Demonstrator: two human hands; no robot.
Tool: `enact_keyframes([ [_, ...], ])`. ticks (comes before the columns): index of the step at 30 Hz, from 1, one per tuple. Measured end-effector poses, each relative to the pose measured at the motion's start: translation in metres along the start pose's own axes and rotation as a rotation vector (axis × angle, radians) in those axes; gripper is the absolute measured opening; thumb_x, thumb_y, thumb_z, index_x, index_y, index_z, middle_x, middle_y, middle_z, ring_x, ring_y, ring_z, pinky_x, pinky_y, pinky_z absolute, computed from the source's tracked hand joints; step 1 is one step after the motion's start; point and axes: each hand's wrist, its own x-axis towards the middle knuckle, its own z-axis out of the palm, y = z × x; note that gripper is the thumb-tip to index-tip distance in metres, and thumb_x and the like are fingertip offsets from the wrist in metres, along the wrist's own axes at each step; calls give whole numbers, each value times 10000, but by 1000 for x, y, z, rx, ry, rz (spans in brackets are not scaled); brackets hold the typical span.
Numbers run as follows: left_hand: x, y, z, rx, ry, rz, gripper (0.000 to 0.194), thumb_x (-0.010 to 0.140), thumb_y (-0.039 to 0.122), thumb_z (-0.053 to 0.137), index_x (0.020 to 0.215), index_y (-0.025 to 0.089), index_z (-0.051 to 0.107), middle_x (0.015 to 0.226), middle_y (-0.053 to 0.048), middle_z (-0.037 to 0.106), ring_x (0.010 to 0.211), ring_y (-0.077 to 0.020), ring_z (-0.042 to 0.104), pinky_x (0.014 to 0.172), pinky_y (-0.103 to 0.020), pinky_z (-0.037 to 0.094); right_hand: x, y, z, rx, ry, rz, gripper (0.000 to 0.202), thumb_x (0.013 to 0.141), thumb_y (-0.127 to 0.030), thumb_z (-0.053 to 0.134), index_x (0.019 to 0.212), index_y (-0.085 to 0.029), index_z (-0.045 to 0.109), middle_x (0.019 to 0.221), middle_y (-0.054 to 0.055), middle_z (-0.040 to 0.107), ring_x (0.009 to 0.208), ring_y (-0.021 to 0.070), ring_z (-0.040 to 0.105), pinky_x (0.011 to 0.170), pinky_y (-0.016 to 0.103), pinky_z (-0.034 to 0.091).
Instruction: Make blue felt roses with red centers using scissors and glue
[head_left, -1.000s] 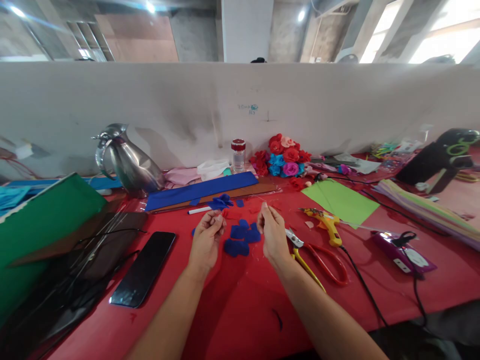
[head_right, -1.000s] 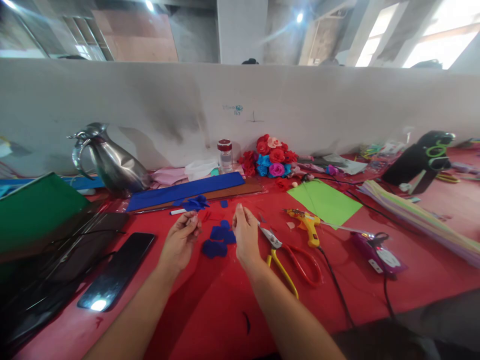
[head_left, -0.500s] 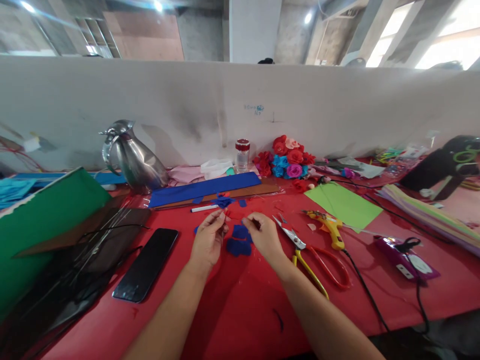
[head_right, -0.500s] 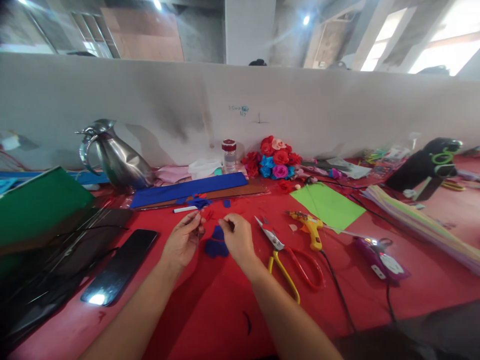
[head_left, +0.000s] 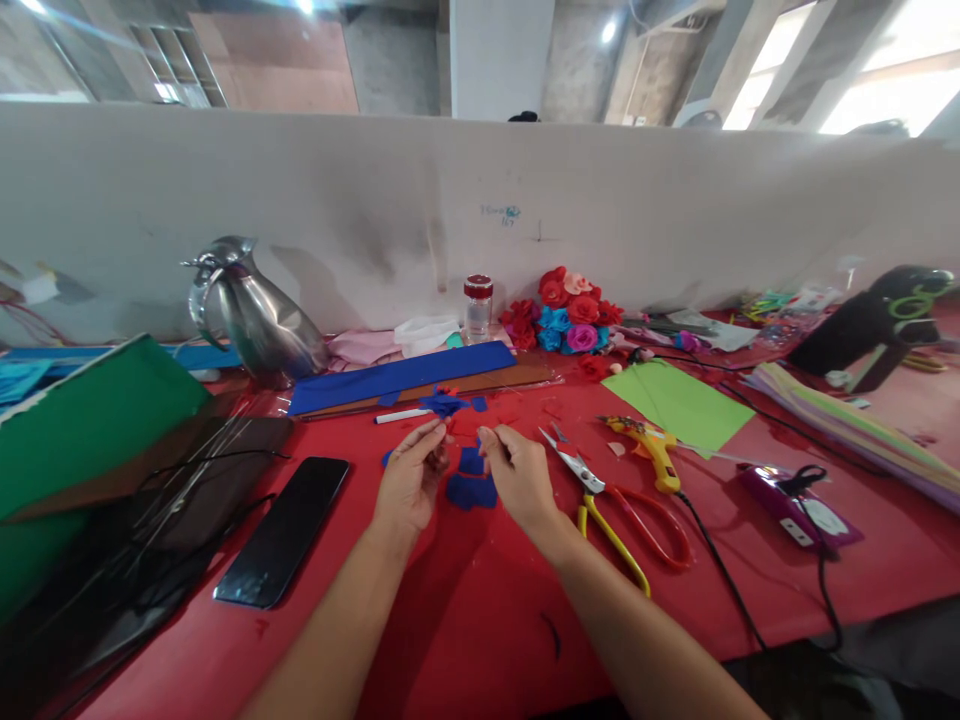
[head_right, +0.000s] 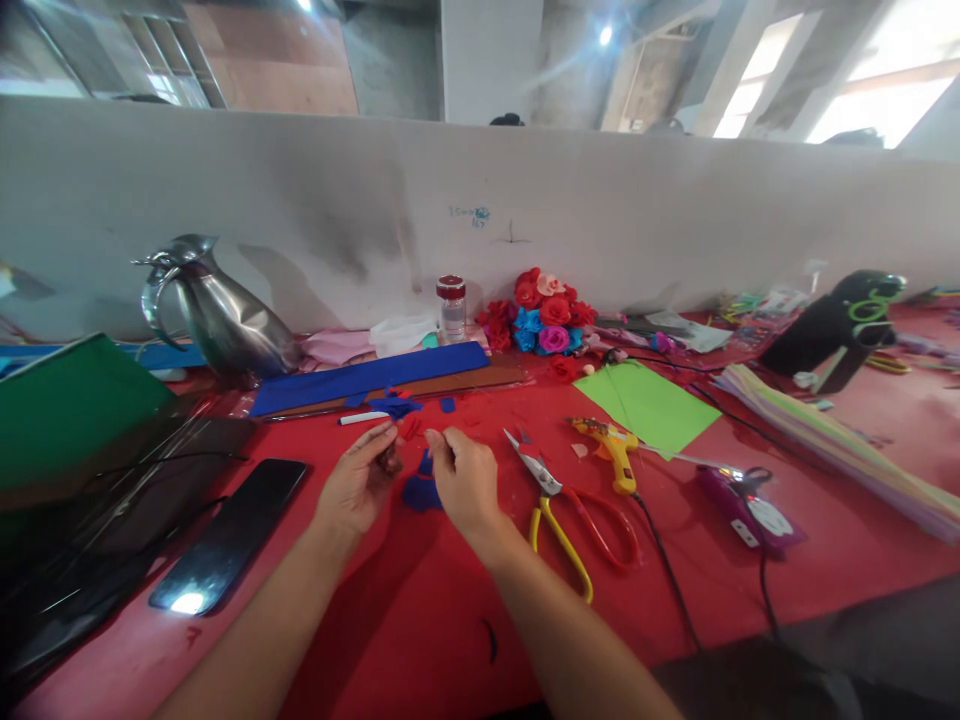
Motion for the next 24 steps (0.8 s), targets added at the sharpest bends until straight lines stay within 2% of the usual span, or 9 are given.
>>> enact_keyframes([
  [3, -3, -4, 2, 61, -19, 69, 257, 509, 206, 829, 726, 148, 704, 605, 11, 650, 499, -53, 502, 506, -170, 399, 2, 2, 5, 231, -8, 44, 207, 780, -404, 603, 749, -203, 640, 693, 16, 662, 608, 141, 570, 583, 239, 427],
  [6, -6, -10, 4, 94, -18, 131, 259, 505, 218, 837, 726, 157, 716, 669, -1, 679, 563, -79, 545, 582, -208, 437, 4, 4, 9, 355, -13, 120, 287, 682, -388, 713, 895, -196, 687, 793, 32, 691, 662, 158, 585, 605, 261, 465],
  [12, -9, -20, 5, 119, -59, 164, 238, 520, 261, 841, 710, 176, 725, 703, -12, 693, 678, -128, 609, 710, -258, 473, 1, -4, 5, 340, 35, 45, 183, 712, -355, 708, 830, -217, 732, 740, 5, 661, 597, 125, 523, 573, 243, 416],
  [16, -13, -19, 7, 182, -104, 205, 200, 569, 297, 816, 720, 190, 742, 704, -23, 702, 725, -156, 629, 776, -292, 485, 0, -7, 3, 400, 89, 60, 102, 712, -288, 679, 749, -203, 724, 666, -15, 616, 591, 121, 506, 570, 238, 397],
  [24, -18, -17, 6, 383, -64, 398, 109, 660, 268, 725, 746, 214, 764, 742, -17, 712, 773, -193, 606, 795, -330, 489, -2, 1, 11, 519, 59, 74, 141, 696, -318, 681, 733, -182, 693, 680, -6, 612, 627, 133, 503, 629, 254, 426],
])
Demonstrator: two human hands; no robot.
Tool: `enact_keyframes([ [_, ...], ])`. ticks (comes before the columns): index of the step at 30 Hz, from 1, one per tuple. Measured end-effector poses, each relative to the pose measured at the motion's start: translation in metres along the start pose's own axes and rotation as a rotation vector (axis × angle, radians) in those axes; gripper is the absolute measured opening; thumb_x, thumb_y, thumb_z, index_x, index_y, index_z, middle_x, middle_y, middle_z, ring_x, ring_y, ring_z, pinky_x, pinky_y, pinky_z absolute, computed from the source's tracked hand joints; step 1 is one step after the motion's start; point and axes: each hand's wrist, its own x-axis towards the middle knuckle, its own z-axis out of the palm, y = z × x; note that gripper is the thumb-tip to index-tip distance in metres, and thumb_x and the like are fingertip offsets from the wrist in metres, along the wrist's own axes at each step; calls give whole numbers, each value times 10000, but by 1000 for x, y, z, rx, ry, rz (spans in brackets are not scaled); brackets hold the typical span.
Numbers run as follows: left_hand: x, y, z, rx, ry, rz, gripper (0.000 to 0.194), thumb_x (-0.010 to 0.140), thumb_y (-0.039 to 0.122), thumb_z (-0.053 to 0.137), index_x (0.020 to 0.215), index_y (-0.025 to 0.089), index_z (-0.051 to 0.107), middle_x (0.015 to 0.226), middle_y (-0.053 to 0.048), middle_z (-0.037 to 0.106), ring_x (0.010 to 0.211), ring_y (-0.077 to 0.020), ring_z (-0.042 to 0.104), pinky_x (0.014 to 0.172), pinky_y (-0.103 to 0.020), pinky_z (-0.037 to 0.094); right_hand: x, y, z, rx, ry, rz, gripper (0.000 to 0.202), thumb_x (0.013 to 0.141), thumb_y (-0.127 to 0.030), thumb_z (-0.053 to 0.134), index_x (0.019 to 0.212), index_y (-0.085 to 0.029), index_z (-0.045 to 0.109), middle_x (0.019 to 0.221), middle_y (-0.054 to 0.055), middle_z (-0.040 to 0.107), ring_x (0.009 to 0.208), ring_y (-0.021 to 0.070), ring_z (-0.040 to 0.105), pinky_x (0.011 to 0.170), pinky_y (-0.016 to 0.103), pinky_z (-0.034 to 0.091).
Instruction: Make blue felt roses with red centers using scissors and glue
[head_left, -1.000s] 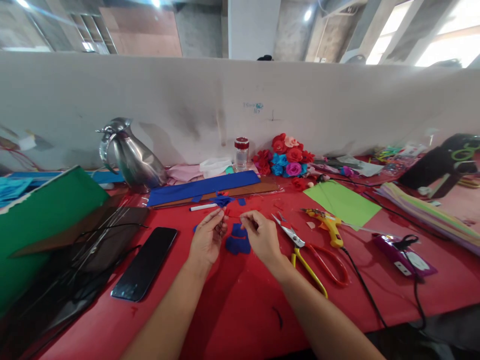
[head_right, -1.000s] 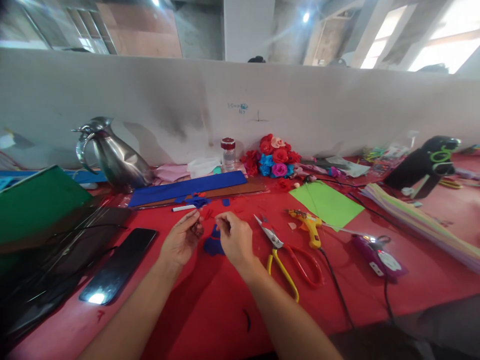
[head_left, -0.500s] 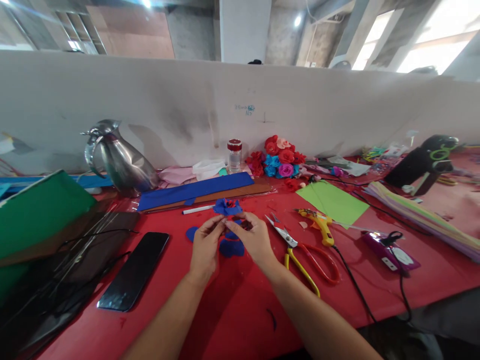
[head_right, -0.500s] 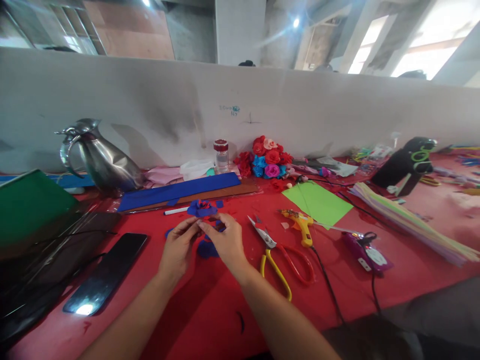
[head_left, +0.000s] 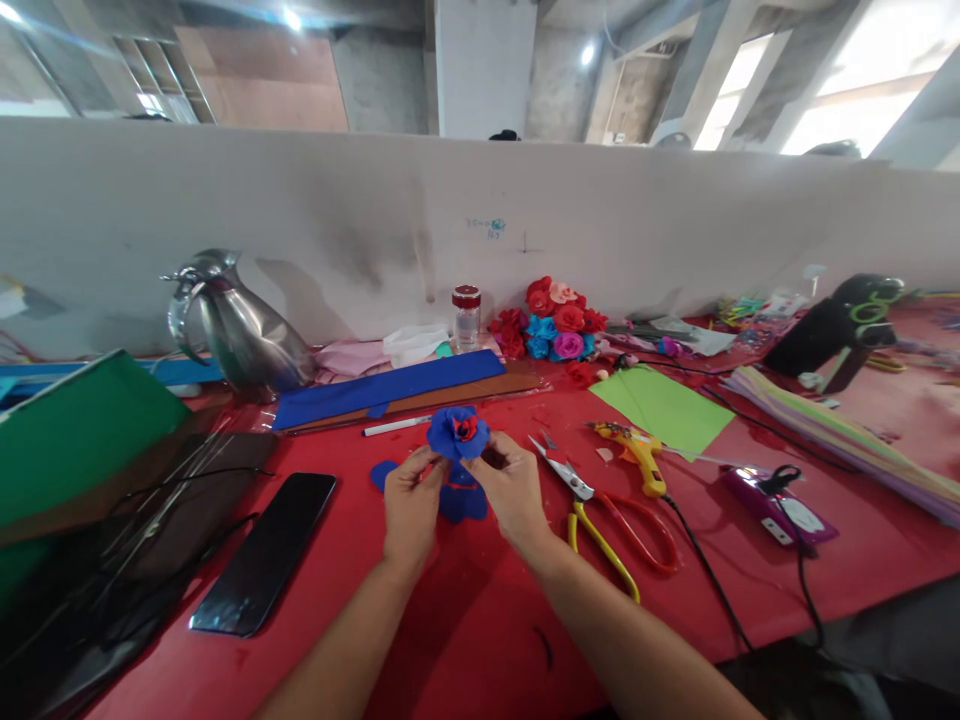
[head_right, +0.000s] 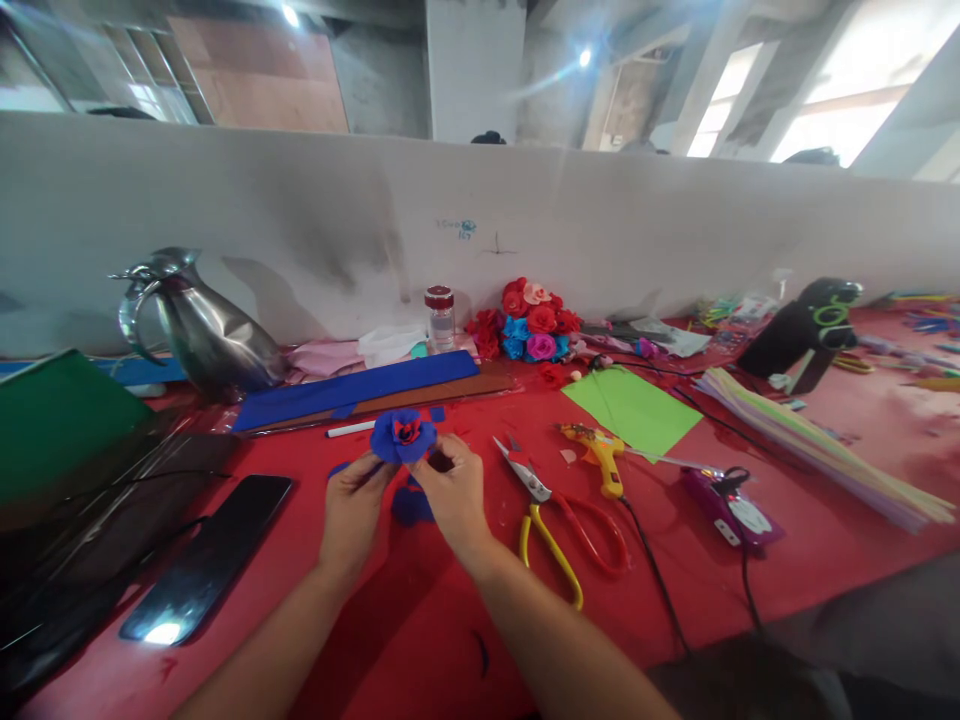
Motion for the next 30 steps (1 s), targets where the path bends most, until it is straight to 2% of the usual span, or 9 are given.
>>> enact_keyframes([
  [4, -1, 1, -2, 71, -11, 72, 90, 683, 234, 698, 739, 226, 768, 756, -23, 710, 784, -201, 605, 785, -322, 485, -1, -2, 0, 6, 30, -22, 107, 692, -291, 675, 683, -185, 681, 668, -7, 596, 641, 137, 506, 650, 260, 431],
  [9, -1, 3, -2, 105, 3, 111, 87, 676, 204, 709, 731, 229, 772, 765, -33, 716, 756, -198, 614, 769, -310, 491, -1, -3, 0, 2, 16, -51, 166, 721, -342, 670, 648, -193, 667, 663, 1, 599, 656, 147, 516, 650, 266, 436],
  [17, 0, 0, 0, 66, -34, 7, 51, 661, 226, 737, 706, 214, 758, 721, -26, 718, 744, -193, 646, 764, -308, 510, 0, 1, 1, 63, 42, 31, 128, 689, -324, 700, 697, -199, 676, 644, -20, 604, 582, 123, 508, 568, 246, 413],
  [25, 1, 3, 2, -13, -48, -86, 172, 628, 282, 781, 764, 180, 754, 720, -45, 712, 736, -191, 647, 737, -309, 510, 2, 1, 3, 84, 4, 105, 144, 689, -330, 669, 727, -197, 630, 645, -14, 601, 604, 130, 525, 574, 247, 438],
  [28, 1, 3, 2, -45, -34, -112, 179, 616, 290, 788, 751, 181, 747, 727, -40, 712, 727, -184, 643, 725, -302, 508, 1, 0, 3, 79, 1, 105, 190, 678, -332, 675, 781, -210, 571, 724, -13, 596, 625, 127, 533, 588, 247, 458],
  [30, 1, 2, 2, -62, -8, -117, 181, 601, 279, 797, 744, 183, 741, 726, -34, 709, 716, -173, 635, 717, -290, 501, 0, -1, 1, 37, 57, 61, 300, 656, -323, 704, 880, -226, 529, 830, -7, 594, 687, 132, 553, 631, 256, 482],
])
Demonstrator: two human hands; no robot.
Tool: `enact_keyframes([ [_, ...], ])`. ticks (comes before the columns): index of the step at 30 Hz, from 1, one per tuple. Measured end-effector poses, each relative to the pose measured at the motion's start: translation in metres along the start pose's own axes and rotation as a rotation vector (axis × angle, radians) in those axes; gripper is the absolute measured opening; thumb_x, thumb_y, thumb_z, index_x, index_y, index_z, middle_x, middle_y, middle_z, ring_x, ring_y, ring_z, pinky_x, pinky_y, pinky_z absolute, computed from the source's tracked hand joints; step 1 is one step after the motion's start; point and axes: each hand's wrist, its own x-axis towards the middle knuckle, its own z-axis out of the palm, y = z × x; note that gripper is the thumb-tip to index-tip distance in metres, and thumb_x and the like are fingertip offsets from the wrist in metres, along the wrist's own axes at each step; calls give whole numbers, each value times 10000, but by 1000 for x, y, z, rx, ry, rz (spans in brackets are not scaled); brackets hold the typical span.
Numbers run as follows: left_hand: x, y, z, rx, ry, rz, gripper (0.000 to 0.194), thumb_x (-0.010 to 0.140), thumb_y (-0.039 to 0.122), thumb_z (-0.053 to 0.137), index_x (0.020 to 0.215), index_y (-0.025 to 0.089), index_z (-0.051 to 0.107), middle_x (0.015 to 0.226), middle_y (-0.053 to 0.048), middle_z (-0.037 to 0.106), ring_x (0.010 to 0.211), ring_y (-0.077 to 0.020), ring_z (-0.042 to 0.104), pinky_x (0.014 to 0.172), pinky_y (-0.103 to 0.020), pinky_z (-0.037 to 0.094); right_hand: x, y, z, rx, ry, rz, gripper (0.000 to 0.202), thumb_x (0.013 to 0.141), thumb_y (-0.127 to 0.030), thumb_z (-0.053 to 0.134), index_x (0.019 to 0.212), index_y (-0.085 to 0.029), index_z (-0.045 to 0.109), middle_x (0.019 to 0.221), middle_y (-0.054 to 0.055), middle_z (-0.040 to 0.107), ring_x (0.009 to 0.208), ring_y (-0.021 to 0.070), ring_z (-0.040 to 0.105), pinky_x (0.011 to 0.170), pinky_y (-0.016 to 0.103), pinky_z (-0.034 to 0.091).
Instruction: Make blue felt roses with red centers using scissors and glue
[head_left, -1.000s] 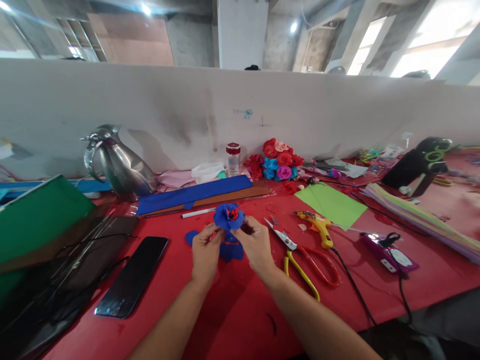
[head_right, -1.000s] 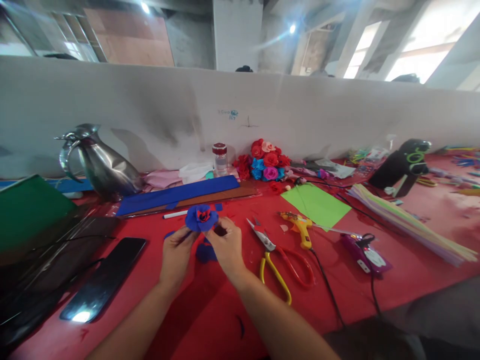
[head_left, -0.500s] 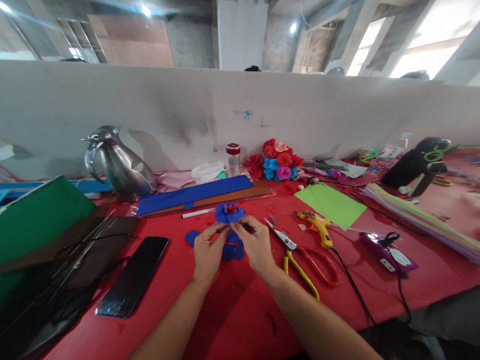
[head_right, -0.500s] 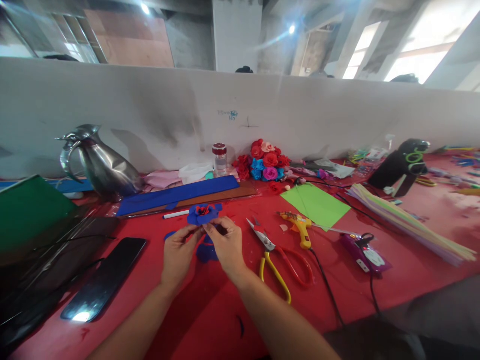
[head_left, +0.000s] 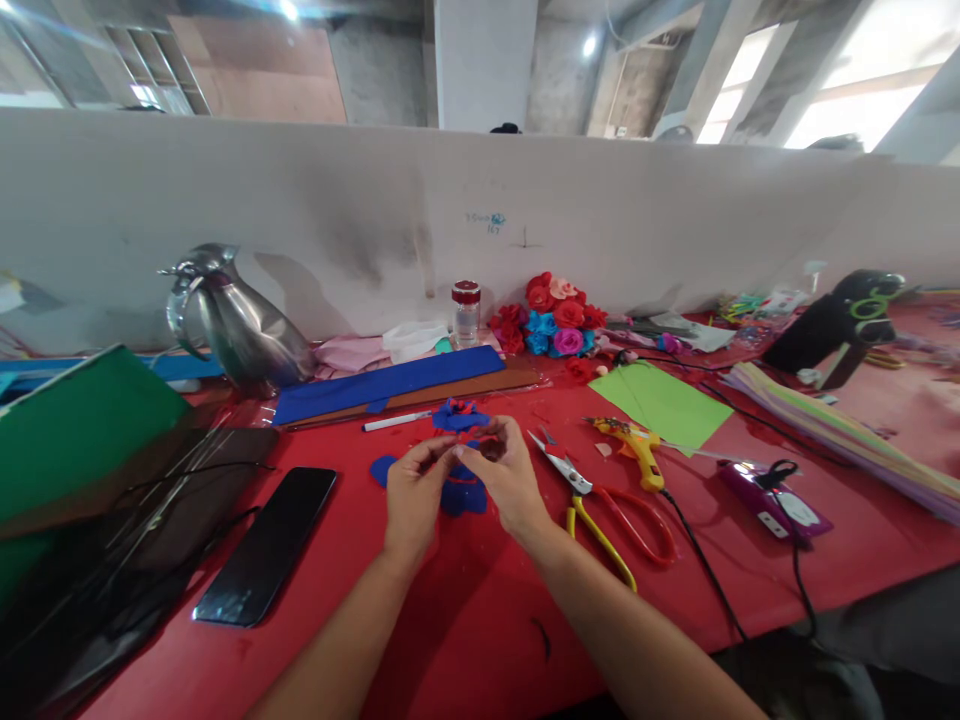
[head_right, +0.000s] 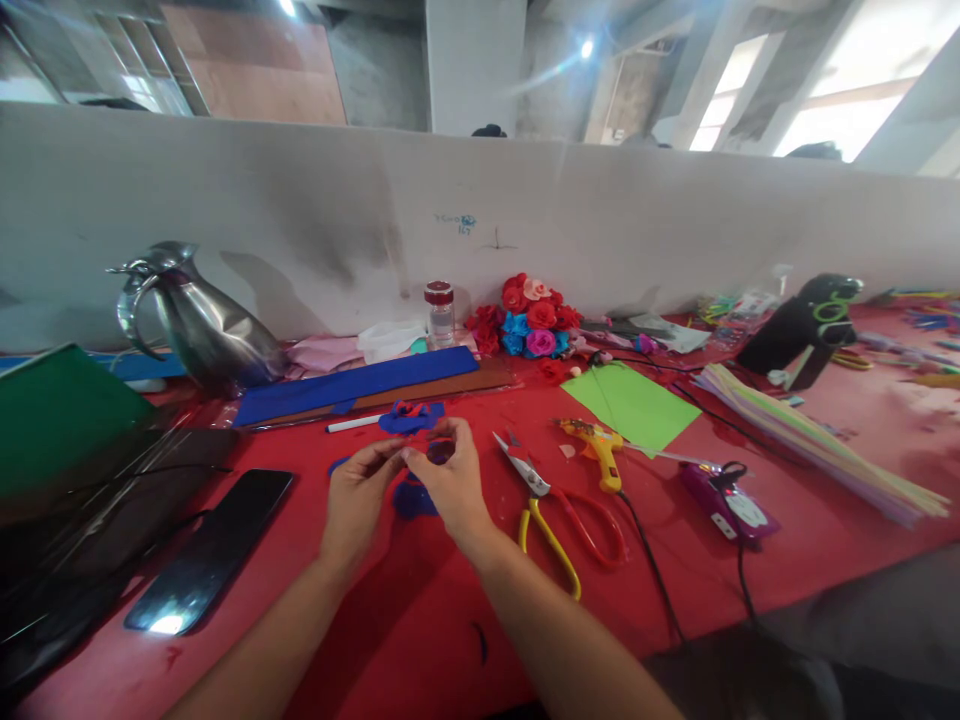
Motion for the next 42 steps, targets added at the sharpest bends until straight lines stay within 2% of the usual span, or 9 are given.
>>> enact_keyframes([
  [5, 1, -3, -2, -8, 53, 20, 166, 616, 261, 782, 753, 181, 734, 753, -33, 713, 705, -159, 618, 699, -271, 480, 0, -9, -8, -268, 82, -331, 661, 640, -306, 761, 1222, -248, 455, 1238, 94, 477, 1095, 219, 514, 911, 389, 477],
  [8, 0, -4, -4, 25, 37, 62, 103, 641, 247, 753, 719, 185, 731, 743, -40, 709, 735, -180, 631, 719, -283, 481, -1, -13, -10, -394, 14, -497, 555, 710, -304, 729, 1221, -264, 515, 1319, 104, 427, 1249, 253, 421, 998, 438, 433],
  [11, 0, -4, -6, 116, 14, 121, 51, 652, 217, 728, 696, 192, 734, 703, -43, 697, 750, -198, 638, 741, -291, 482, -2, -14, -11, -429, -46, -575, 413, 780, -277, 675, 1179, -285, 570, 1256, 79, 515, 1259, 239, 435, 1047, 441, 396],
  [16, 1, -3, -7, 202, 18, 155, 66, 667, 222, 707, 714, 196, 743, 734, -42, 702, 727, -191, 610, 735, -287, 479, -1, -12, -10, -409, -68, -556, 326, 817, -253, 633, 1141, -264, 604, 1139, 73, 613, 1097, 216, 563, 996, 413, 446],
  [23, 0, 4, -4, 271, -5, 148, 96, 674, 243, 694, 722, 185, 754, 677, -17, 684, 682, -173, 591, 702, -278, 473, 1, -9, -13, -449, -80, -569, 298, 808, -218, 624, 1106, -236, 614, 1106, 69, 643, 1057, 210, 573, 968, 400, 455],
  [31, 5, -1, -3, -200, 67, -164, 227, 516, 208, 826, 716, 152, 733, 711, -43, 712, 676, -142, 624, 701, -264, 487, 1, -7, -11, -432, 17, -510, 373, 813, -256, 596, 1179, -220, 538, 1152, 85, 582, 1068, 207, 549, 947, 393, 448],
  [35, 13, -2, -7, -375, 157, -333, 201, 520, 133, 817, 691, 135, 712, 668, -40, 700, 613, -109, 613, 630, -228, 486, 3, -6, -11, -338, 98, -388, 190, 861, -267, 515, 1029, -196, 568, 1011, 66, 612, 933, 181, 571, 864, 354, 458],
  [39, 18, -5, -10, -443, 190, -368, 164, 565, 94, 788, 699, 142, 706, 649, -28, 693, 578, -99, 601, 607, -224, 488, 5, -4, -12, -269, 95, -275, 135, 877, -280, 486, 897, -192, 585, 863, 34, 617, 808, 161, 570, 774, 308, 457],
  [42, 18, -6, -9, -459, 141, -295, 181, 546, 112, 810, 693, 149, 710, 680, -20, 700, 593, -95, 600, 624, -223, 488, 4, -3, -11, -255, 112, -259, 134, 870, -282, 492, 861, -189, 588, 823, 22, 611, 770, 153, 562, 740, 291, 447],
])
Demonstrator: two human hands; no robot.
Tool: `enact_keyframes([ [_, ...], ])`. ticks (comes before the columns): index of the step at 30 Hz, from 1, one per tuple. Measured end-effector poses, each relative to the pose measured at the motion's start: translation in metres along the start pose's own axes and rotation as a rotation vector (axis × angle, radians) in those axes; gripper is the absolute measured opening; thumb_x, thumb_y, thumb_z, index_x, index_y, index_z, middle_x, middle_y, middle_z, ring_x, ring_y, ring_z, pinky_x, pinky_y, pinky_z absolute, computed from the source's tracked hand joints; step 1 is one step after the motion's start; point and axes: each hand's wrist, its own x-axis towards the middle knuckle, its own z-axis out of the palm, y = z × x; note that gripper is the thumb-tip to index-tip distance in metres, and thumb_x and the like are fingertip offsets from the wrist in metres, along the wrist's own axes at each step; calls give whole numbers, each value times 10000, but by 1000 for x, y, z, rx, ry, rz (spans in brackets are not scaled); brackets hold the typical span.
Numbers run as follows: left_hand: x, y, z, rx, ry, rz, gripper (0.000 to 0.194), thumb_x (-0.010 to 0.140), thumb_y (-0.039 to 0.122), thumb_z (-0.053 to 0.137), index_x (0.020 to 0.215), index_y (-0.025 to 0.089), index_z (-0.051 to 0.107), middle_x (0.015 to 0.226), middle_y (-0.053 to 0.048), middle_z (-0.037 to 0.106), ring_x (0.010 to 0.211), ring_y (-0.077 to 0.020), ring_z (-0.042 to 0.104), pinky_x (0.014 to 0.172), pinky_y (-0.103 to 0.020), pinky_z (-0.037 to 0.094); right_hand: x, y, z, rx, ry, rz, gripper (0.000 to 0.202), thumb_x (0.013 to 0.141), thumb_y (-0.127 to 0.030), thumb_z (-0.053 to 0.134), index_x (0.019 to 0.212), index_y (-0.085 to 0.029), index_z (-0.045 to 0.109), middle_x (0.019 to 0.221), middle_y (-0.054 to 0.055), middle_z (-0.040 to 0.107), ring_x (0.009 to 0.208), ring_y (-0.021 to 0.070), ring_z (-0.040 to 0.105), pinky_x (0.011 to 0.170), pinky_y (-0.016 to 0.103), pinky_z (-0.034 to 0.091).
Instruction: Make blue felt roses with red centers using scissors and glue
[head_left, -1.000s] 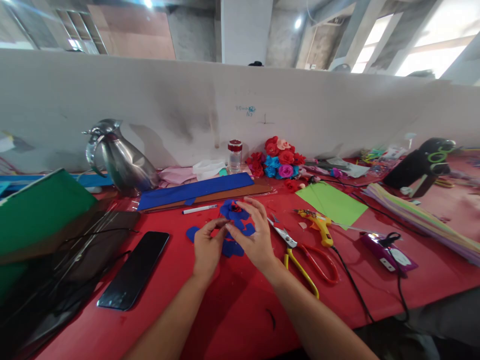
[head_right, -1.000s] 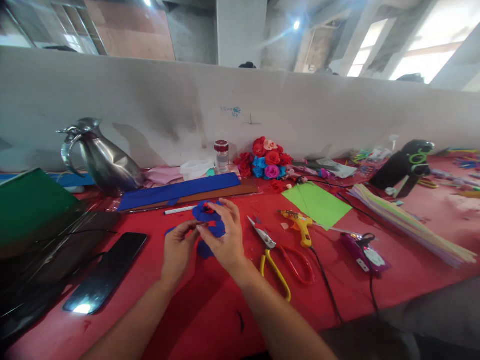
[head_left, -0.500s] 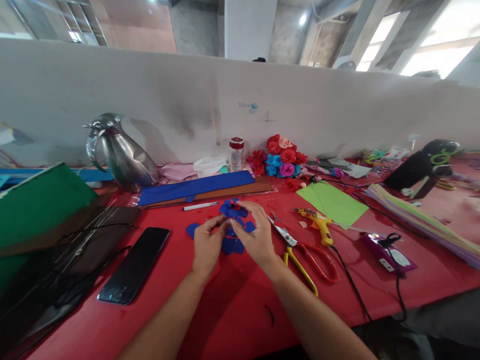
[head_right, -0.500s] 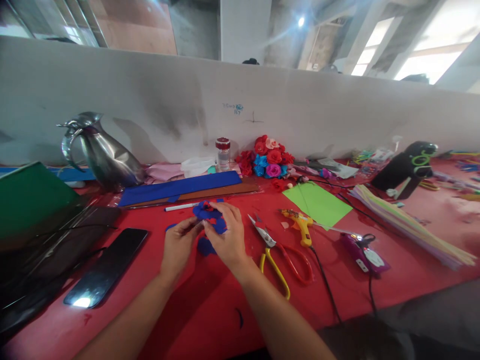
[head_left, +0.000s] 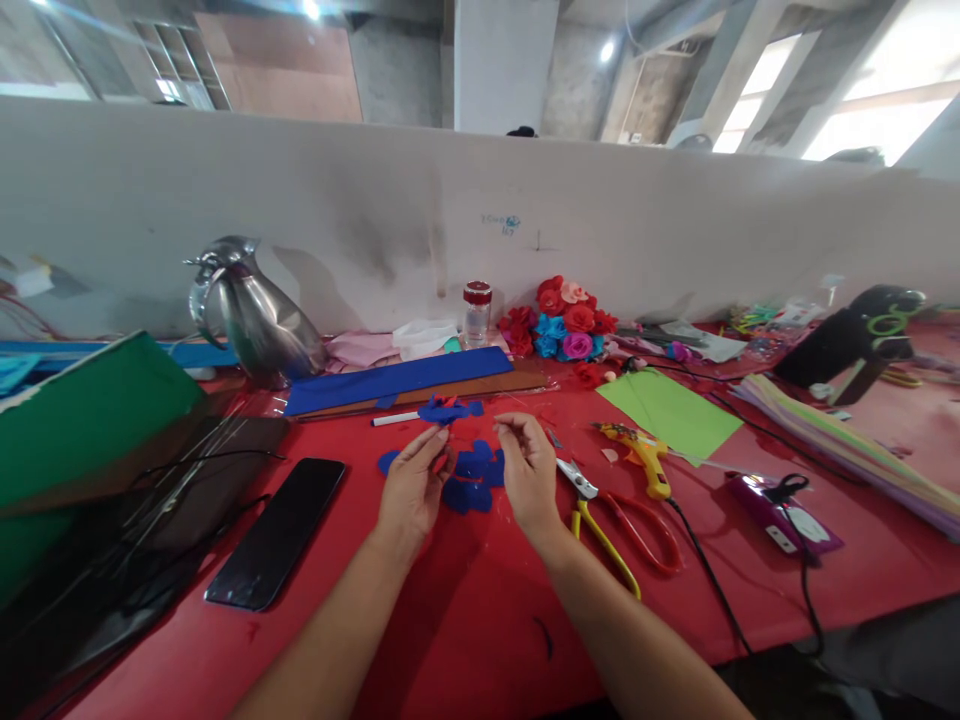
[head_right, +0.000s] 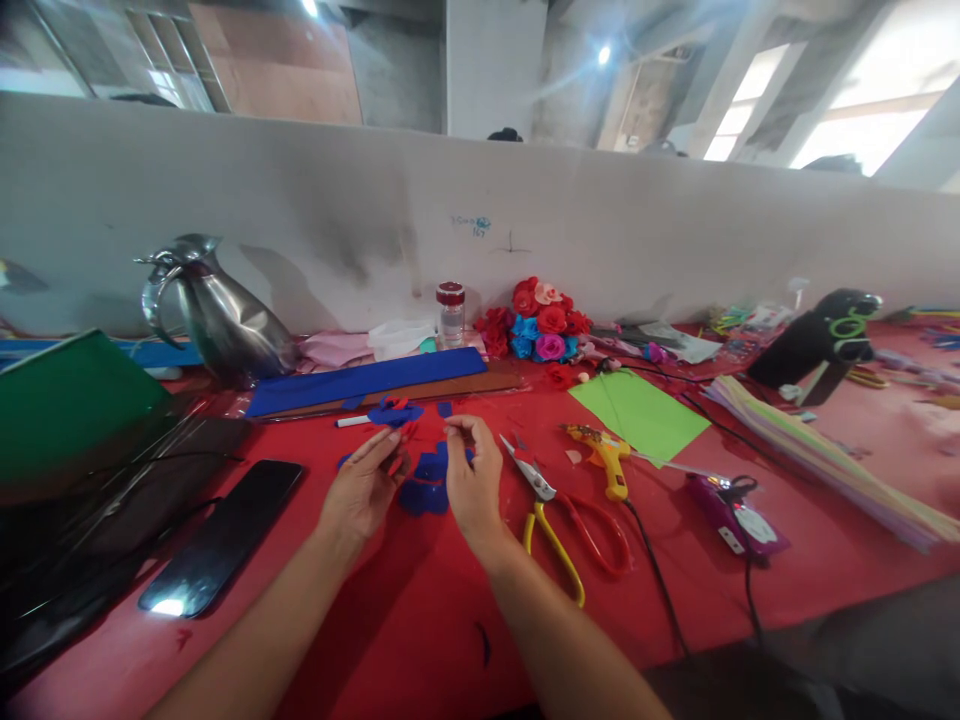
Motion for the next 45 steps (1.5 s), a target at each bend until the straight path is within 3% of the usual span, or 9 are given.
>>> enact_keyframes([
  [7, -4, 3, 4, 110, -231, 226, 153, 543, 196, 836, 640, 186, 719, 644, 3, 692, 620, -106, 601, 667, -232, 468, 7, -37, -8, 96, 62, -41, 135, 864, -313, 527, 899, -196, 584, 814, 10, 604, 719, 131, 557, 692, 268, 457],
  [12, -2, 5, 2, 35, -323, 277, 240, 502, 226, 868, 706, 200, 744, 764, -19, 740, 761, -155, 656, 781, -285, 494, -9, -73, -51, 104, 54, -99, 168, 890, -364, 535, 888, -204, 586, 634, -34, 562, 537, 93, 501, 521, 213, 411],
  [17, -4, 4, -1, -48, -350, 142, 243, 497, 162, 871, 680, 198, 716, 709, 6, 710, 695, -130, 640, 721, -275, 524, -51, -50, -82, -165, -69, -74, 313, 911, -395, 490, 697, -186, 581, 458, -52, 459, 393, 82, 412, 402, 206, 318],
  [20, -11, 3, 1, -87, -335, 4, 145, 623, 128, 808, 650, 173, 673, 665, 15, 664, 647, -97, 610, 714, -270, 540, -59, -32, -65, -330, -203, -53, 215, 864, -362, 542, 967, -188, 618, 851, 43, 675, 508, 99, 525, 519, 242, 433],
  [23, -18, 3, 6, -76, -289, -73, 142, 705, 98, 749, 640, 157, 638, 657, 22, 625, 610, -73, 586, 678, -233, 542, -53, -26, -36, -558, -285, 5, 550, 735, -397, 694, 1223, -202, 533, 1199, 132, 623, 721, 172, 639, 676, 312, 487],
  [29, -16, 17, 11, -233, -196, -115, 141, 777, 73, 685, 721, 202, 676, 659, 48, 632, 590, -48, 579, 636, -184, 528, -42, -13, 2, -469, -441, 46, 106, 798, -307, 647, 842, -213, 668, 739, 36, 707, 643, 181, 638, 573, 257, 405],
  [32, -12, 27, 10, -322, -144, -127, 198, 823, 46, 627, 727, 207, 692, 641, 46, 646, 601, -34, 588, 643, -157, 518, -45, -11, 3, -303, -477, 73, 203, 822, -162, 545, 635, -195, 618, 570, -17, 628, 528, 112, 549, 530, 216, 363],
  [40, -8, 34, 14, -348, -32, -140, 299, 926, 89, 472, 722, 174, 674, 636, 28, 662, 573, -40, 594, 571, -144, 505, -81, -45, -100, -209, -557, 306, 159, 810, -240, 537, 671, -191, 596, 536, -48, 556, 457, 78, 468, 464, 190, 344],
  [45, -20, 16, 21, -300, -88, -203, 245, 898, 87, 527, 719, 173, 669, 640, 28, 651, 570, -43, 590, 660, -194, 545, -82, -41, -129, -158, -293, 372, 115, 738, -256, 635, 831, -189, 626, 571, -51, 593, 452, 87, 516, 460, 204, 403],
])
